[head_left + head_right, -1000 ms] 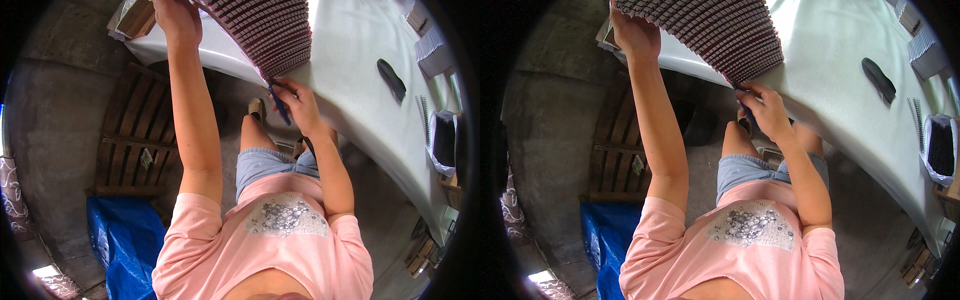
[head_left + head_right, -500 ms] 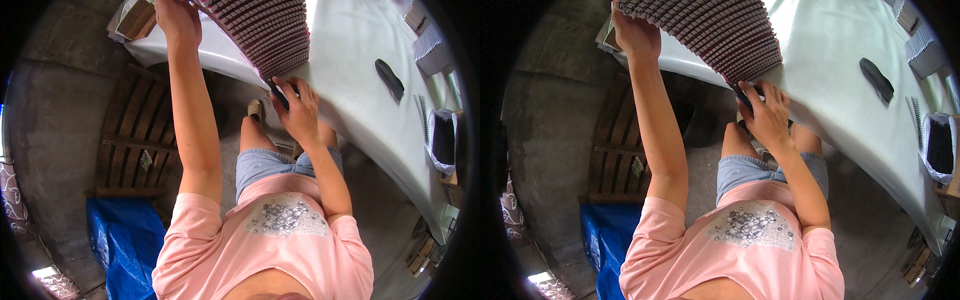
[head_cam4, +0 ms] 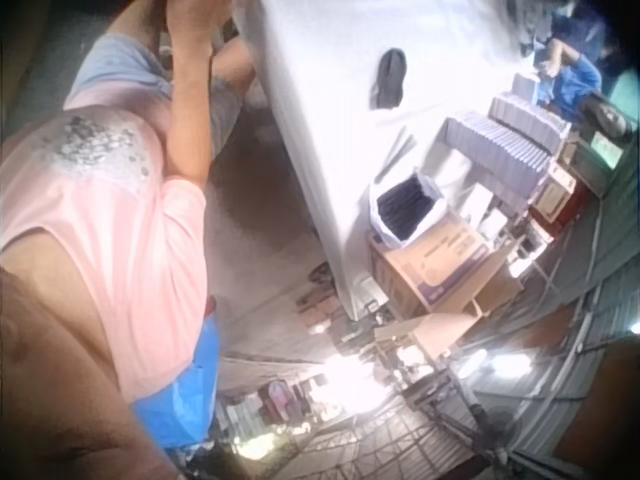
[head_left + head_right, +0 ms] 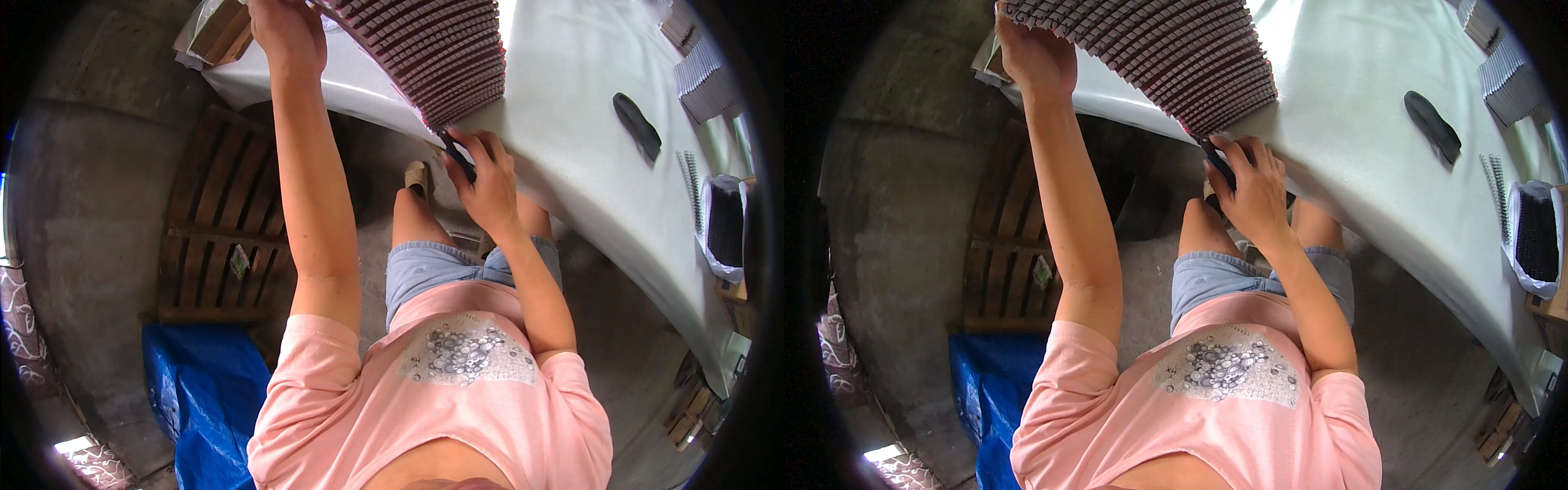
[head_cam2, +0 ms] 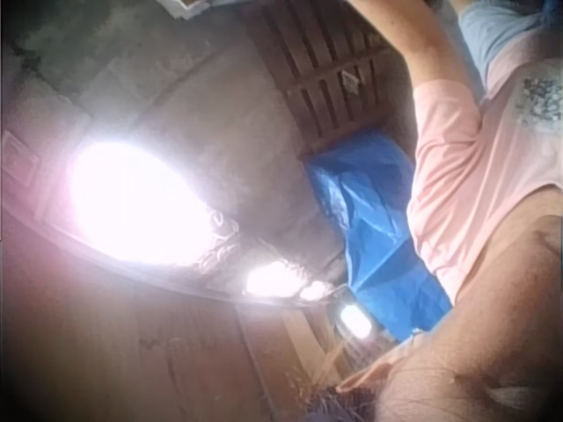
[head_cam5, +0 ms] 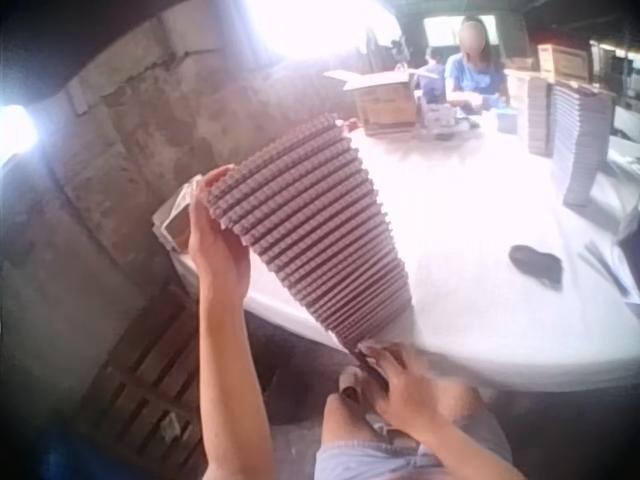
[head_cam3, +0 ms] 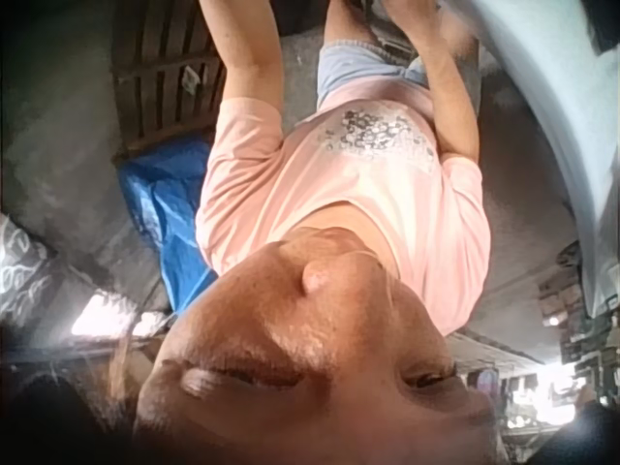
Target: The person inserts wire coils into the spiral bindings of pink notebooks by hand, cuts the excess wire using blue pliers, and then stacks the finished notebooks onto a large pile on the table.
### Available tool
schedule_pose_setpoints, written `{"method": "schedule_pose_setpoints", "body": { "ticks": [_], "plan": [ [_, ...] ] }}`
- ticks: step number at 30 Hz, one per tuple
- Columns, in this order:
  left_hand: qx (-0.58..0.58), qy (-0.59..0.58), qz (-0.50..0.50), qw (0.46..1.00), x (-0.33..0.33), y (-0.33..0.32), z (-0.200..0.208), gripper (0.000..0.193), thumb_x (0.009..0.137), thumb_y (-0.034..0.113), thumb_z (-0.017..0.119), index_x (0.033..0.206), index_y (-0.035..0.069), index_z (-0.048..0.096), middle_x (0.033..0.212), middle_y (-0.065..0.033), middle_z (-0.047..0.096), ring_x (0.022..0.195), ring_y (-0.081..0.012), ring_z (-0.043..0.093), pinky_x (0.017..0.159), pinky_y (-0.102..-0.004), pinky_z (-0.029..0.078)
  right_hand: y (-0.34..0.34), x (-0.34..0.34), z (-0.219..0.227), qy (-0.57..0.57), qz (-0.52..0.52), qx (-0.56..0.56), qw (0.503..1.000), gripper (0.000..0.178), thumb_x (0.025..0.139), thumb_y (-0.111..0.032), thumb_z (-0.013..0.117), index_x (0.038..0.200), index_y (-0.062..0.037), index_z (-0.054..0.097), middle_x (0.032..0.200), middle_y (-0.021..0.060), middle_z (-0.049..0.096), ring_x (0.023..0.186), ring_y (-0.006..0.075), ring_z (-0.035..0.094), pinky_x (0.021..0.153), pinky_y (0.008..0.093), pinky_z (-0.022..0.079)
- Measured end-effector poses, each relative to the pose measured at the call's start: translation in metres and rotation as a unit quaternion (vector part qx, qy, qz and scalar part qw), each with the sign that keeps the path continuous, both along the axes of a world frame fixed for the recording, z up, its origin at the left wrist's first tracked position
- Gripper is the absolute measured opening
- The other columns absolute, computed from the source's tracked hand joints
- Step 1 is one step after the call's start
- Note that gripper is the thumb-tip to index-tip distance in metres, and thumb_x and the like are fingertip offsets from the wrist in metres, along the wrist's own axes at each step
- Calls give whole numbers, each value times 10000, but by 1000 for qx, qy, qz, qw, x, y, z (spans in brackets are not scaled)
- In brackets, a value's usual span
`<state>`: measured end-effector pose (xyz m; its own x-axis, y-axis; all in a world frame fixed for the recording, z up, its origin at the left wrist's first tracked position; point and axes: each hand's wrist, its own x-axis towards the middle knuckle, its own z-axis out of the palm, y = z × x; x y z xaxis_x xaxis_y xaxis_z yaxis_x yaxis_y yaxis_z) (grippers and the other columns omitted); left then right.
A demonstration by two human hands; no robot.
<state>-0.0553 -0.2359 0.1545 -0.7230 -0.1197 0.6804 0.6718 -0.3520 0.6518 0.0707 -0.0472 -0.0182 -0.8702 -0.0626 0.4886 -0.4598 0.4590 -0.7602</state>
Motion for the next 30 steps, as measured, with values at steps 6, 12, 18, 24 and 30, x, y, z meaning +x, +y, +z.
{"method": "schedule_pose_setpoints", "body": {
  "ticks": [6, 12, 18, 24, 30],
  "plan": [
    [-3, -7, 7, 1000, 2, 3, 0, 428, 979, 385, 373, 1156, 21, 513, 1074, -75, 592, 1006, -171, 552, 889, -306, 429, 0, 1, -3, 89, -49, 113, 988, 358, 815, -234, 636, 1163, -167, 584, 1007, 78, 543, 928, 268, 539, 822, 407, 388],
    [-18, -13, -1, 1000, 2, 0, -1, 429, 978, 388, 373, 1157, 24, 513, 1066, -76, 595, 999, -170, 553, 883, -306, 428, 2, -1, -3, 91, -49, 134, 986, 355, 821, -252, 624, 1166, -177, 587, 1021, 85, 538, 951, 259, 534, 849, 408, 368],
    [-25, 10, 20, 999, 1, 2, -1, 434, 979, 387, 366, 1164, 21, 509, 1081, -73, 586, 1008, -169, 545, 895, -310, 420, 5, -3, -5, 121, -62, 159, 978, 363, 825, -256, 617, 1180, -188, 587, 1032, 90, 533, 974, 253, 529, 863, 398, 363],
    [-29, 19, 27, 999, 2, 0, -2, 427, 980, 380, 369, 1166, 21, 508, 1070, -64, 581, 1005, -167, 543, 893, -310, 421, 6, -4, -6, 142, -67, 190, 969, 372, 832, -252, 606, 1199, -192, 581, 1034, 87, 534, 975, 258, 526, 852, 401, 367],
    [-18, 5, 6, 1000, 6, 3, 0, 420, 977, 372, 377, 1167, 21, 509, 1066, -64, 580, 998, -162, 544, 872, -304, 431, 5, -4, 3, 75, -13, 155, 985, 324, 856, -217, 597, 1176, -166, 604, 976, 96, 563, 852, 251, 577, 758, 385, 433]
  ]
}}
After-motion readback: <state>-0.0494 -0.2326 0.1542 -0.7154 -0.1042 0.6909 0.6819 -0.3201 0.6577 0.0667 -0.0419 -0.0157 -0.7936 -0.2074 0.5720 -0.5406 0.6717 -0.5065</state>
